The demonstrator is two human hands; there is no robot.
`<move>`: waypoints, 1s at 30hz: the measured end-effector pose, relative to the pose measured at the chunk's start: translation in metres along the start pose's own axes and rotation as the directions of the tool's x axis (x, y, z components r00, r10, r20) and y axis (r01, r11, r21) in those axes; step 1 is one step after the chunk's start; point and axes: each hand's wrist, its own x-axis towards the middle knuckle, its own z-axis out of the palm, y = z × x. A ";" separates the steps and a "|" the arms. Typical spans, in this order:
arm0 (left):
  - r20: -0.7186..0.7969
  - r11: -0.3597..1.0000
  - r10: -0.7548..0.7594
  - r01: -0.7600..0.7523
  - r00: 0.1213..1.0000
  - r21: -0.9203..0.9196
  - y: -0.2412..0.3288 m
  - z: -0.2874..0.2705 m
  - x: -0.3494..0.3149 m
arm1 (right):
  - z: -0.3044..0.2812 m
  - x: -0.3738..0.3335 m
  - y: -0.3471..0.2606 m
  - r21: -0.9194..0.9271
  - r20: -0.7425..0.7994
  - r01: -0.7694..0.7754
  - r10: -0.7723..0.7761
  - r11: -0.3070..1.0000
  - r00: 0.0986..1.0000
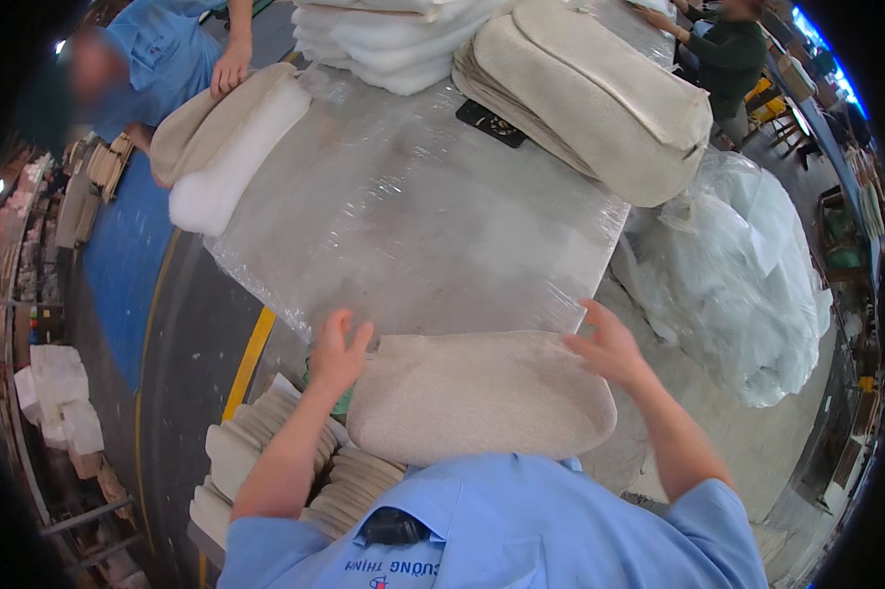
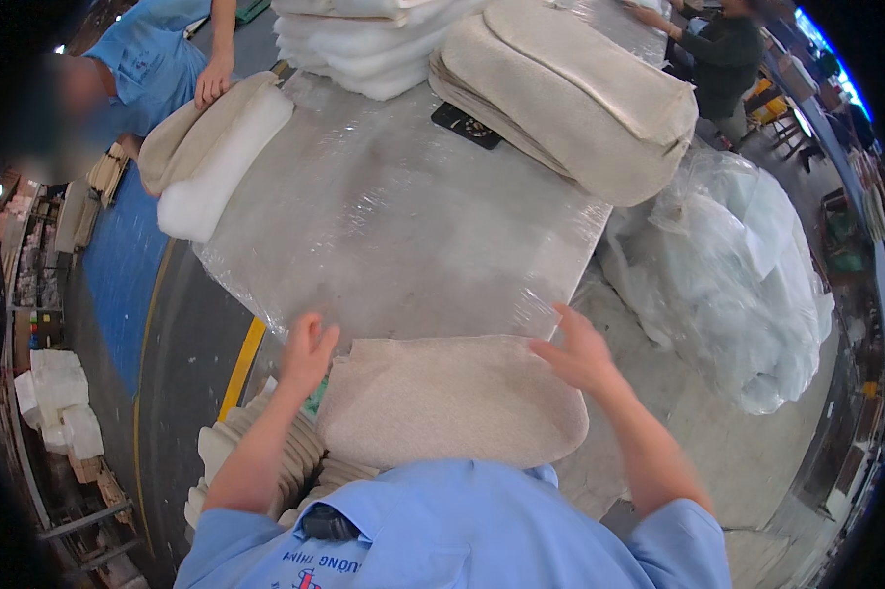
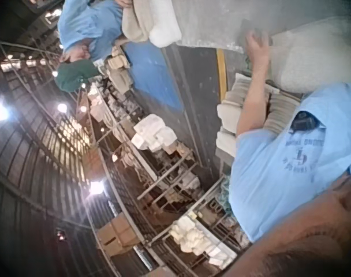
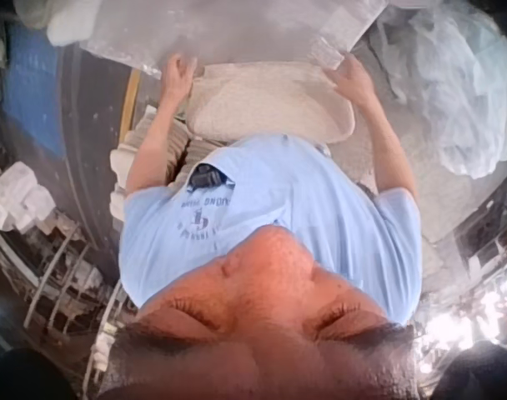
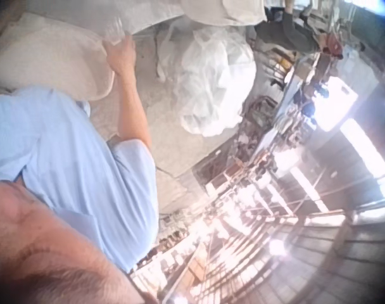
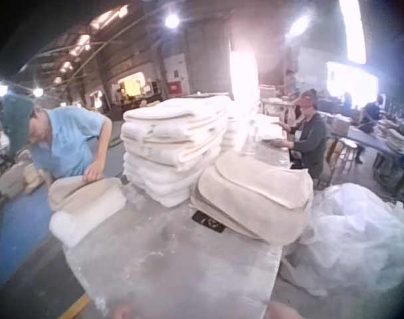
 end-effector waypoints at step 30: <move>0.590 0.703 -0.632 0.692 0.503 0.164 -0.006 0.026 0.003 | 0.057 0.002 0.059 0.323 0.359 -0.592 0.483 0.739 0.798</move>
